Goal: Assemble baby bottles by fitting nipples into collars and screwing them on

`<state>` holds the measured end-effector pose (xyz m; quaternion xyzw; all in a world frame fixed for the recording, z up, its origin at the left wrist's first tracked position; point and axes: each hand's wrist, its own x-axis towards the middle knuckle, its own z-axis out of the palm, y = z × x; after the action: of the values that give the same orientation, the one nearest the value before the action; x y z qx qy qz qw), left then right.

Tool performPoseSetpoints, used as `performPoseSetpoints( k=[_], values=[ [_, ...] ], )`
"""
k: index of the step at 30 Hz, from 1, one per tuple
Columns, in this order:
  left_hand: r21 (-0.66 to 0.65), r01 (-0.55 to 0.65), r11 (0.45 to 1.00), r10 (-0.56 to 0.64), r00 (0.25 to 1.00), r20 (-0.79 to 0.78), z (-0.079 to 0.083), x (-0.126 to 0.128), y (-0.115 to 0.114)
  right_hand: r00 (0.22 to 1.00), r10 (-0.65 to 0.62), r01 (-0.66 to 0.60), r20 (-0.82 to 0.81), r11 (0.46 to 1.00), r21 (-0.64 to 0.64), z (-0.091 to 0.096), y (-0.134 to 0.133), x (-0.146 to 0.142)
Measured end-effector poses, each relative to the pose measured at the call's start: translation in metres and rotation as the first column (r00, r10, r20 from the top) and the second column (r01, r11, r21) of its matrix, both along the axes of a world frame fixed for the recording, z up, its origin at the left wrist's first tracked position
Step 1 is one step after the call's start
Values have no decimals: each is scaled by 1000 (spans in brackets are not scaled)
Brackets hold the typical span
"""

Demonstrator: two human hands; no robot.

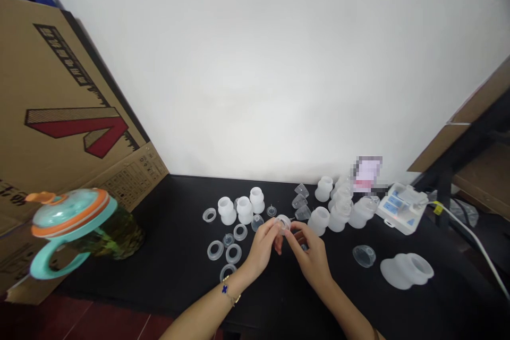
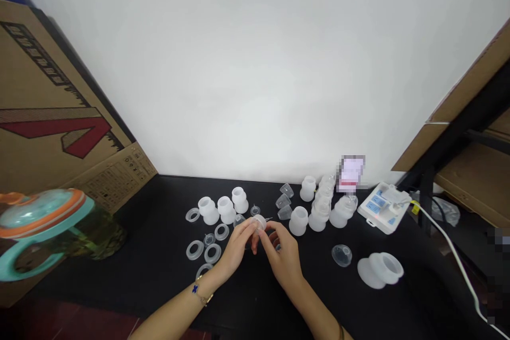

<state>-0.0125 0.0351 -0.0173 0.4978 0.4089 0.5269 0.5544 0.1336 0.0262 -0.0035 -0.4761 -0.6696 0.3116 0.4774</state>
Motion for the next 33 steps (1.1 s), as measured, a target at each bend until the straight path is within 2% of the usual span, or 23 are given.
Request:
performPoseSetpoints(
  k=[11, 22, 26, 33],
  values=[
    [-35, 12, 999, -11, 999, 34, 3, 0, 2, 1000, -8, 8, 8, 1000, -13, -1, -1, 0],
    [42, 0, 999, 2, 999, -54, 0, -6, 5, 999, 2, -3, 39, 999, 38, -4, -2, 1],
    [24, -33, 999, 35, 997, -65, 2, -5, 1, 1000, 15, -16, 27, 999, 28, -1, -1, 0],
    [92, -134, 987, 141, 987, -74, 3, -3, -6, 1000, 12, -13, 22, 1000, 14, 0, 0, -1]
  ],
)
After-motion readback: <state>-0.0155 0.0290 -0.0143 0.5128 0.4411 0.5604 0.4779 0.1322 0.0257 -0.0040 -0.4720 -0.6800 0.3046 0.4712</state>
